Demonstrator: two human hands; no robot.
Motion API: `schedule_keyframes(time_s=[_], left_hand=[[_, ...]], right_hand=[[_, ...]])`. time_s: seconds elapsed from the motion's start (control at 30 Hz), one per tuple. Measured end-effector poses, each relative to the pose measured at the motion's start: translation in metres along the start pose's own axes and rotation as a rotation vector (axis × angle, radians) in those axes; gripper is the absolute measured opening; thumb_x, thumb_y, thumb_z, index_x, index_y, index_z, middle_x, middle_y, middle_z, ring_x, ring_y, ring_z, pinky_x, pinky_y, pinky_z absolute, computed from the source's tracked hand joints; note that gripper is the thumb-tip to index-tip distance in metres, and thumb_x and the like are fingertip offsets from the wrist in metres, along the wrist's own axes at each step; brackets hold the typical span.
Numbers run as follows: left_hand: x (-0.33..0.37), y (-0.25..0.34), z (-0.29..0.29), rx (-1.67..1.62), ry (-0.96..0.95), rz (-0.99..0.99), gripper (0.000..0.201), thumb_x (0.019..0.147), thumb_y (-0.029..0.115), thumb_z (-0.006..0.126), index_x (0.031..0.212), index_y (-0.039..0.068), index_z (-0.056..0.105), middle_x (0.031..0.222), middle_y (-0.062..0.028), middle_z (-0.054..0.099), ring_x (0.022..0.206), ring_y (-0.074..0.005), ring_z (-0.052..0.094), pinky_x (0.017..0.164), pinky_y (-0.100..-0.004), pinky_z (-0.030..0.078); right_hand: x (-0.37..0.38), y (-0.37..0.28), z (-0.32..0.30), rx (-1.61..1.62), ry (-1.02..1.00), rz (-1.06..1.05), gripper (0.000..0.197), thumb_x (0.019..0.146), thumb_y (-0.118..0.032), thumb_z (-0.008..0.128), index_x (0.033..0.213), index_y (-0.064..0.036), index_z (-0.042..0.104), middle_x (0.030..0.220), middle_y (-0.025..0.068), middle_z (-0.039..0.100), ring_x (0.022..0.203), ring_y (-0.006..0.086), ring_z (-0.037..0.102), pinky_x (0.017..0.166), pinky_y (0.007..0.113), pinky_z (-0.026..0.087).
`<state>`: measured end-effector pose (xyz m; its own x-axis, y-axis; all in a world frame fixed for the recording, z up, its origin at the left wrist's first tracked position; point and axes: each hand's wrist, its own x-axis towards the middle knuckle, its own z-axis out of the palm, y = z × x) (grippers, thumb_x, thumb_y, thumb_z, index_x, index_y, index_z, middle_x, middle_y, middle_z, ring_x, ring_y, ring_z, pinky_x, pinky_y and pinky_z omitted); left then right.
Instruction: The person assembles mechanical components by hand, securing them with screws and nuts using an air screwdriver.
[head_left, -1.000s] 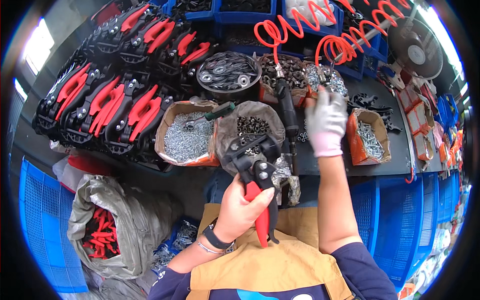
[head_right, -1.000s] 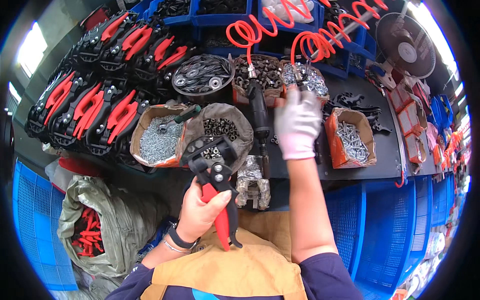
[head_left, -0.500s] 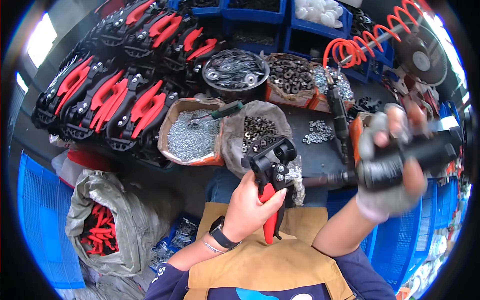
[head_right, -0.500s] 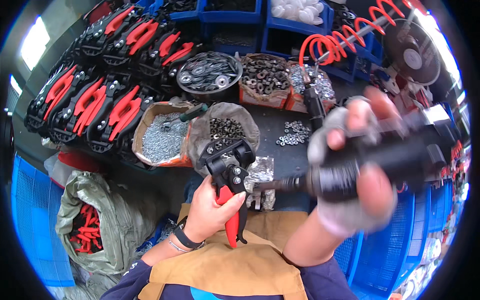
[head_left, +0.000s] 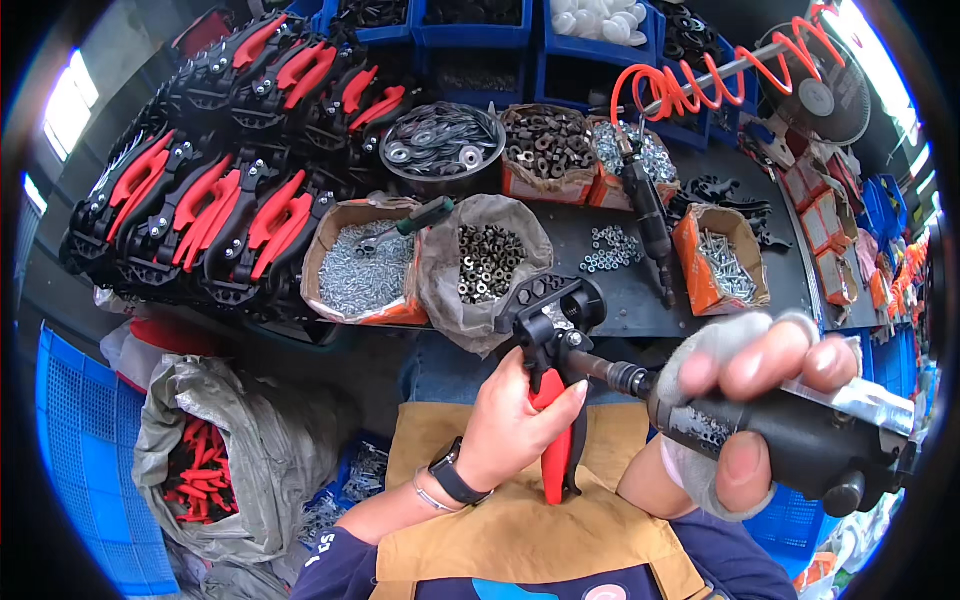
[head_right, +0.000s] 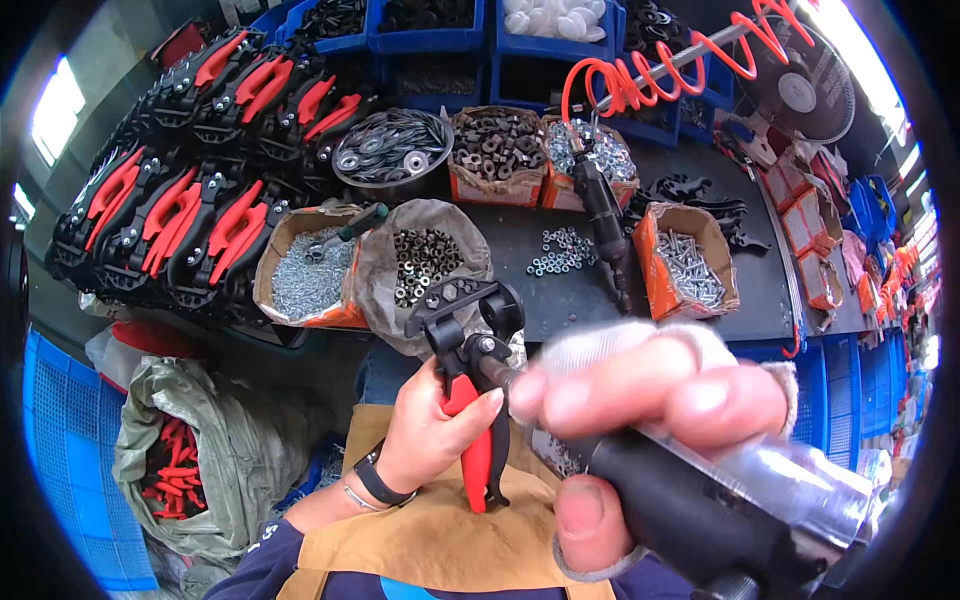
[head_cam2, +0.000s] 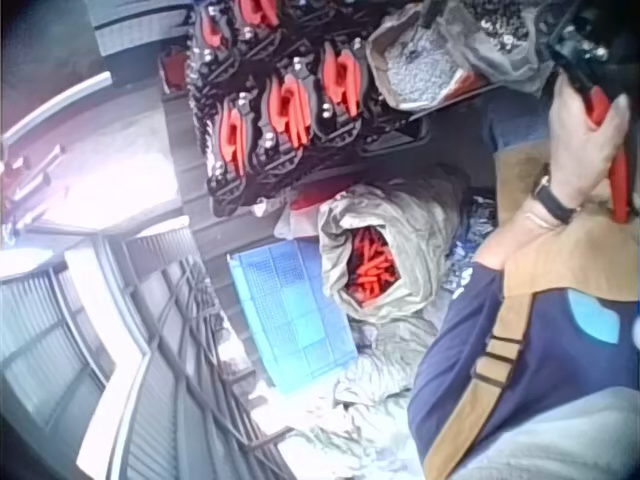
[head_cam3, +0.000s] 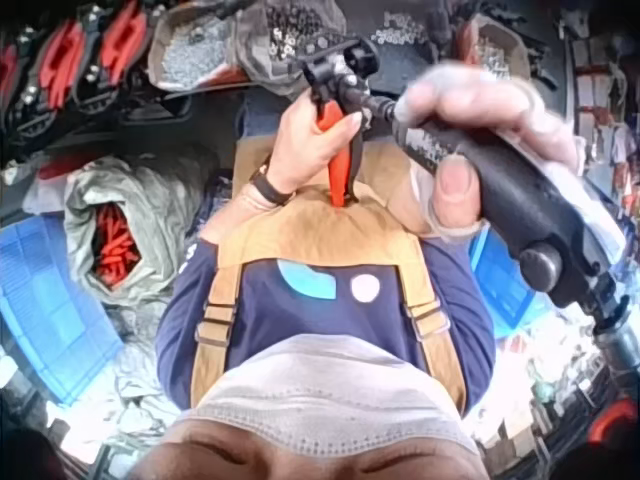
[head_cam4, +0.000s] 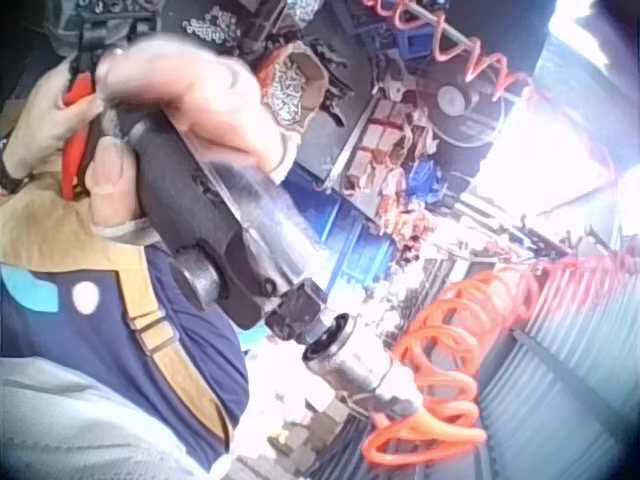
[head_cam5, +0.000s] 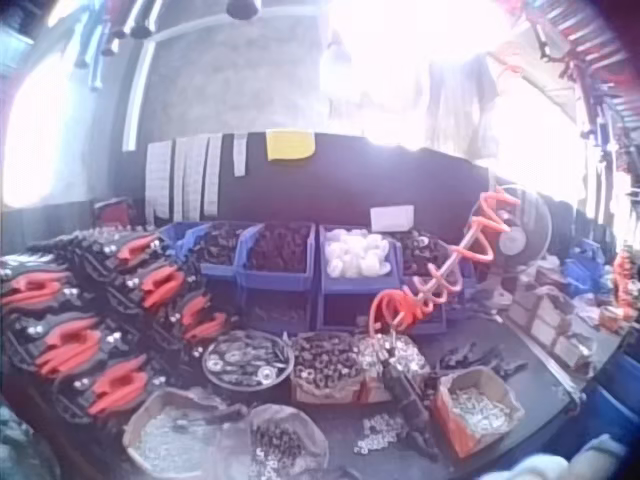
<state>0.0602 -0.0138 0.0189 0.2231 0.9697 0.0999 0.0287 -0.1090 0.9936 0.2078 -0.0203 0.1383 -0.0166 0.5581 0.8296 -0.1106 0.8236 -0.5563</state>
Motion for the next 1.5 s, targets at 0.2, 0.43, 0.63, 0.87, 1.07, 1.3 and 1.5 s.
schedule_keyframes(time_s=[0.2, 0.43, 0.63, 0.87, 1.07, 1.3, 1.5], left_hand=[[0.002, -0.007, -0.002, -0.043, 0.067, 0.119, 0.042, 0.081, 0.020, 0.071, 0.113, -0.001, 0.054, 0.099, -0.0112, 0.058, 0.087, -0.0253, 0.059, 0.082, -0.0349, 0.047], [-0.006, 0.001, -0.026, -0.618, 0.002, -0.181, 0.034, 0.093, 0.013, 0.061, 0.123, 0.005, 0.046, 0.109, -0.0046, 0.058, 0.095, -0.0134, 0.058, 0.088, -0.0298, 0.048], [-0.022, 0.015, -0.048, -0.984, -0.059, -0.092, 0.040, 0.096, 0.016, 0.057, 0.131, 0.007, 0.040, 0.118, -0.0210, 0.059, 0.109, -0.0350, 0.060, 0.091, -0.0406, 0.051], [-0.021, -0.010, -0.060, -1.122, -0.062, -0.065, 0.045, 0.094, 0.042, 0.051, 0.126, 0.011, 0.046, 0.117, -0.0170, 0.058, 0.106, -0.0361, 0.060, 0.087, -0.0467, 0.053], [-0.007, -0.003, -0.062, -1.285, 0.017, -0.205, 0.043, 0.081, 0.033, 0.061, 0.112, 0.004, 0.053, 0.105, -0.0099, 0.057, 0.096, -0.0289, 0.060, 0.079, -0.0446, 0.051], [-0.009, -0.012, -0.060, -0.898, -0.227, -0.121, 0.050, 0.093, 0.019, 0.059, 0.137, 0.005, 0.041, 0.125, -0.0058, 0.055, 0.117, -0.0184, 0.052, 0.103, -0.0346, 0.039], [-0.032, 0.012, -0.069, -0.711, -0.021, 0.218, 0.064, 0.081, 0.011, 0.072, 0.137, 0.007, 0.042, 0.129, -0.0093, 0.054, 0.120, -0.0228, 0.051, 0.102, -0.0373, 0.040]], right_hand=[[0.002, -0.029, -0.005, 0.243, 0.021, -0.004, 0.053, 0.082, -0.007, 0.065, 0.130, -0.0020, 0.045, 0.116, 0.0122, 0.047, 0.105, 0.0256, 0.047, 0.084, 0.032, 0.045], [0.046, 0.055, -0.004, -0.035, 0.497, 0.207, 0.037, 0.080, 0.001, 0.066, 0.115, 0.0019, 0.052, 0.090, 0.0084, 0.061, 0.074, 0.0135, 0.060, 0.068, 0.026, 0.050], [0.043, 0.201, -0.025, -0.520, 0.212, 0.699, 0.051, 0.080, -0.022, 0.069, 0.122, 0.0004, 0.048, 0.096, 0.0135, 0.064, 0.085, 0.0231, 0.062, 0.078, 0.034, 0.048], [0.007, 0.260, -0.022, -1.050, -0.088, 0.946, 0.069, 0.085, -0.032, 0.060, 0.141, -0.0015, 0.032, 0.114, 0.0318, 0.058, 0.109, 0.0452, 0.057, 0.094, 0.046, 0.045], [-0.002, 0.156, 0.015, -1.147, -0.254, 0.195, 0.035, 0.089, -0.025, 0.057, 0.115, -0.0017, 0.057, 0.096, 0.0209, 0.060, 0.090, 0.0386, 0.059, 0.082, 0.044, 0.047], [-0.002, 0.064, 0.036, -0.571, -0.656, 0.200, 0.022, 0.082, -0.019, 0.067, 0.072, -0.0047, 0.054, 0.066, 0.0144, 0.051, 0.063, 0.0365, 0.053, 0.056, 0.044, 0.042], [-0.014, 0.031, 0.002, 0.387, -0.457, 0.164, 0.035, 0.080, -0.021, 0.069, 0.055, -0.0030, 0.051, 0.063, 0.0097, 0.059, 0.053, 0.0207, 0.054, 0.049, 0.031, 0.040]])
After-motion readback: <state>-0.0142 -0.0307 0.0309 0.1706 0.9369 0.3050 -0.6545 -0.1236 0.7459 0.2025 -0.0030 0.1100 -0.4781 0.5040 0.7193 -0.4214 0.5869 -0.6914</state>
